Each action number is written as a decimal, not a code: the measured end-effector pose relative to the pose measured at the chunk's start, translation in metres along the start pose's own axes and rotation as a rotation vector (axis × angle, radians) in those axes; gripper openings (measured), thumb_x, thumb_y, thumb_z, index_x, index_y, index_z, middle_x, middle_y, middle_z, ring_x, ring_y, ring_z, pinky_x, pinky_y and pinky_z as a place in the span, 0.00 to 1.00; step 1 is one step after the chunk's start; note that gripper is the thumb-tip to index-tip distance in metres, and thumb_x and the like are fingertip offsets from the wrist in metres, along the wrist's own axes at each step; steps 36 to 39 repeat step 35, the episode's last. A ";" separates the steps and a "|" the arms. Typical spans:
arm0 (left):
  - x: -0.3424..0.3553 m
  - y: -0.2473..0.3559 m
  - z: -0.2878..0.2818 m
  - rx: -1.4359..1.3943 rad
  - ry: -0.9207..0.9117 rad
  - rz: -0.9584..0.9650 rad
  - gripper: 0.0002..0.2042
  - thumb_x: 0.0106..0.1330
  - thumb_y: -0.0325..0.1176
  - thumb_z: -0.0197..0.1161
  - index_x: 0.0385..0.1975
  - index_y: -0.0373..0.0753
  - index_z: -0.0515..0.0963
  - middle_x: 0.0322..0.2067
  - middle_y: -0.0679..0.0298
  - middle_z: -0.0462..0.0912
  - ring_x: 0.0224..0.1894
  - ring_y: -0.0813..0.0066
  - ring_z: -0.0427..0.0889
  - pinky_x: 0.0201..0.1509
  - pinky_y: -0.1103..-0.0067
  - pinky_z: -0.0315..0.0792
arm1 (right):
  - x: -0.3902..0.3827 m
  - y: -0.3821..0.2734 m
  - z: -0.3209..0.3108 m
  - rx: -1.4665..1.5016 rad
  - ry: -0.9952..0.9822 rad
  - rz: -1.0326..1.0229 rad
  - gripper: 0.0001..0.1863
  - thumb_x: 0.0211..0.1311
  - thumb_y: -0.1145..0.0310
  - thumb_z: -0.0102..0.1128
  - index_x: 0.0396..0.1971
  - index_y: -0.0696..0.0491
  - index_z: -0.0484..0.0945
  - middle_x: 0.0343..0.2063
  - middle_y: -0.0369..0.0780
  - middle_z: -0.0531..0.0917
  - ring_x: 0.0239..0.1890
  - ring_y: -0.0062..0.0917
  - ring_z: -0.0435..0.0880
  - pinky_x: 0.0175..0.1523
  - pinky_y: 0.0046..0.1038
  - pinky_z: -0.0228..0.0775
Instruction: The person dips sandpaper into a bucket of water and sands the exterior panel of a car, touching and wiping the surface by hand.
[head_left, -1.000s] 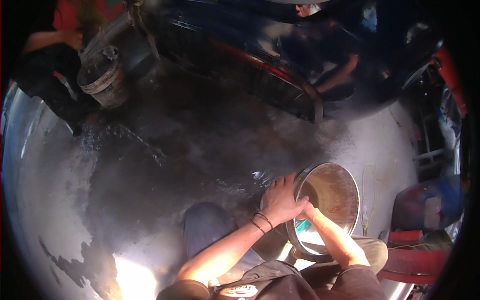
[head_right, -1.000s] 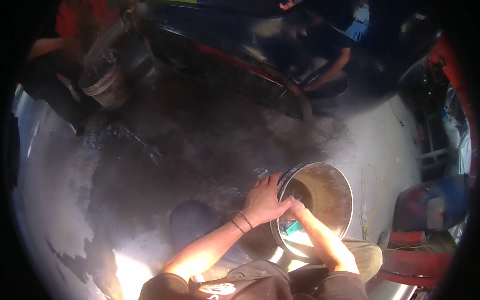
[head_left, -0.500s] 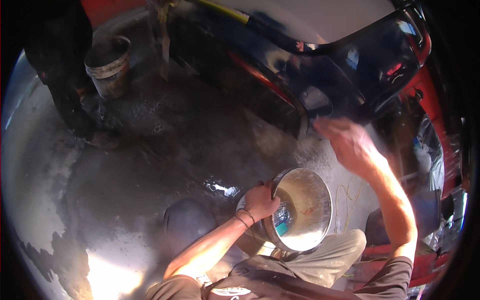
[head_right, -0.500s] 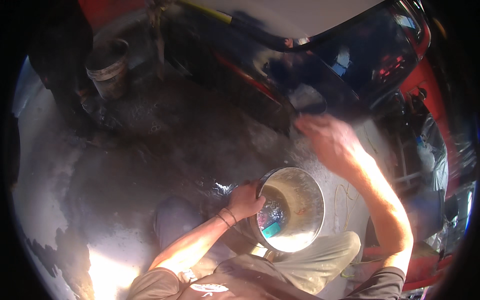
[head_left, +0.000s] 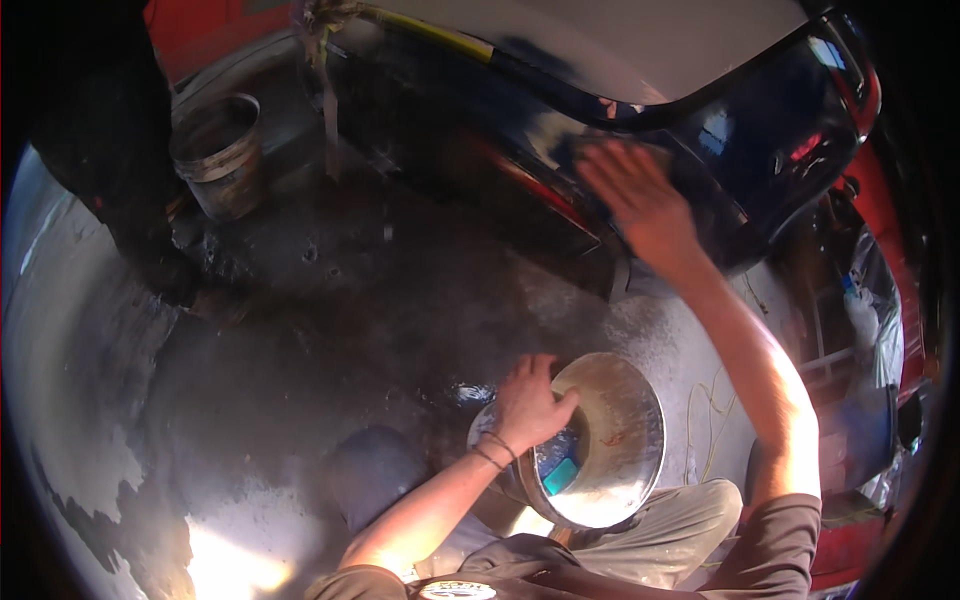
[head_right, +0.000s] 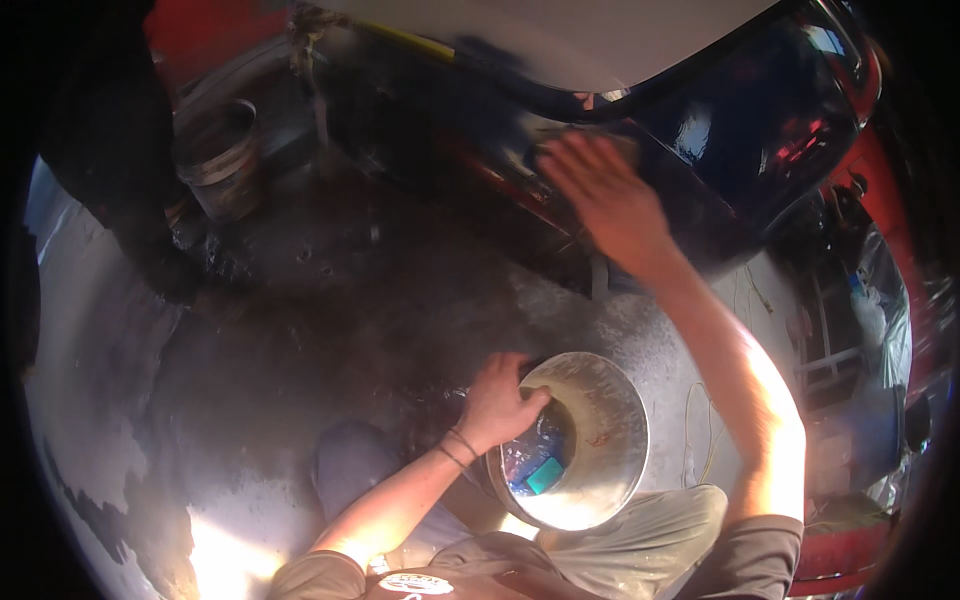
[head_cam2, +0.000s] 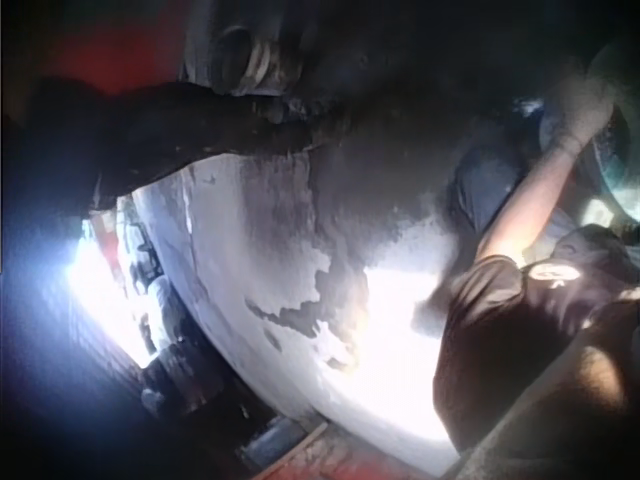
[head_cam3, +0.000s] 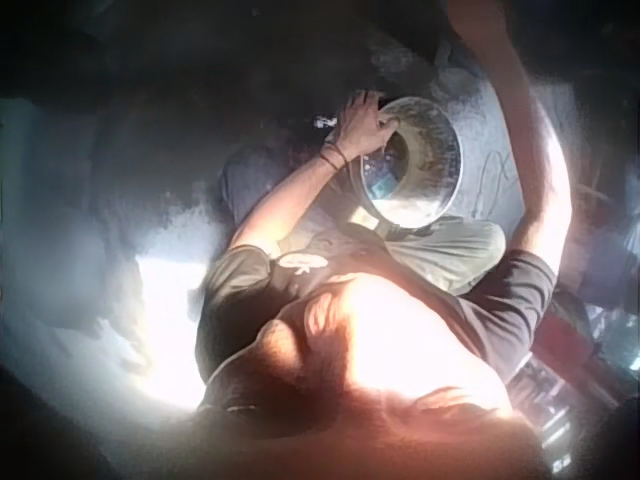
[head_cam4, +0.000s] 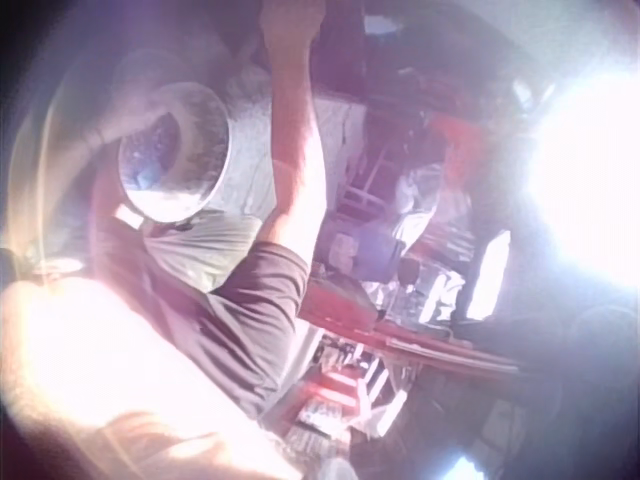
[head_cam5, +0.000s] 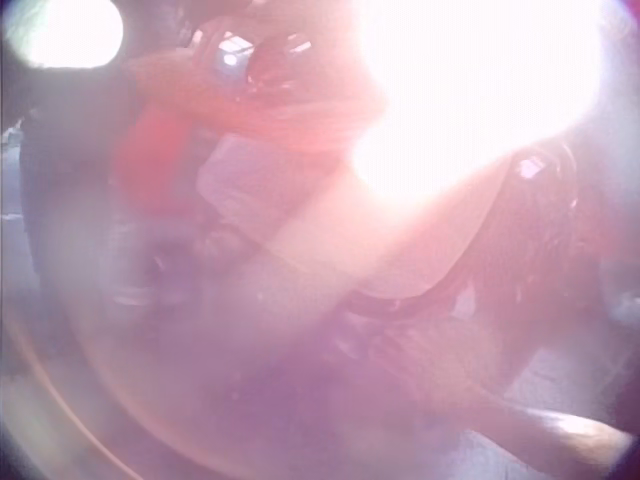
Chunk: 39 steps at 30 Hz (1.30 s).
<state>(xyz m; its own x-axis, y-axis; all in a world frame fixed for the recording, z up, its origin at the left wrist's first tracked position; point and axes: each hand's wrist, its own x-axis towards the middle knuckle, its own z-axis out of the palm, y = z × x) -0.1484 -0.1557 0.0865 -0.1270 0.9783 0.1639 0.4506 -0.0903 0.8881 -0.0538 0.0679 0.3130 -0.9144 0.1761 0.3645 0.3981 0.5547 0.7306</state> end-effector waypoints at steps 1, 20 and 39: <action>0.006 -0.002 0.004 -0.005 -0.008 0.007 0.28 0.66 0.46 0.72 0.60 0.34 0.80 0.57 0.45 0.82 0.60 0.41 0.83 0.62 0.56 0.81 | 0.030 -0.016 0.012 0.002 0.028 -0.026 0.29 0.71 0.67 0.58 0.72 0.47 0.81 0.75 0.37 0.80 0.80 0.29 0.73 0.86 0.40 0.61; 0.010 -0.012 0.018 -0.156 -0.027 0.011 0.25 0.68 0.37 0.71 0.62 0.32 0.79 0.56 0.42 0.82 0.59 0.41 0.83 0.64 0.57 0.79 | 0.079 -0.022 0.015 -0.019 0.110 0.053 0.31 0.67 0.75 0.59 0.72 0.48 0.81 0.75 0.35 0.79 0.79 0.31 0.75 0.85 0.44 0.63; 0.018 -0.036 0.026 -0.063 -0.120 0.105 0.30 0.69 0.36 0.65 0.72 0.40 0.74 0.60 0.47 0.82 0.65 0.45 0.82 0.62 0.56 0.82 | 0.117 -0.105 0.004 0.215 0.064 0.159 0.23 0.70 0.69 0.68 0.65 0.44 0.85 0.71 0.37 0.82 0.79 0.33 0.73 0.85 0.43 0.59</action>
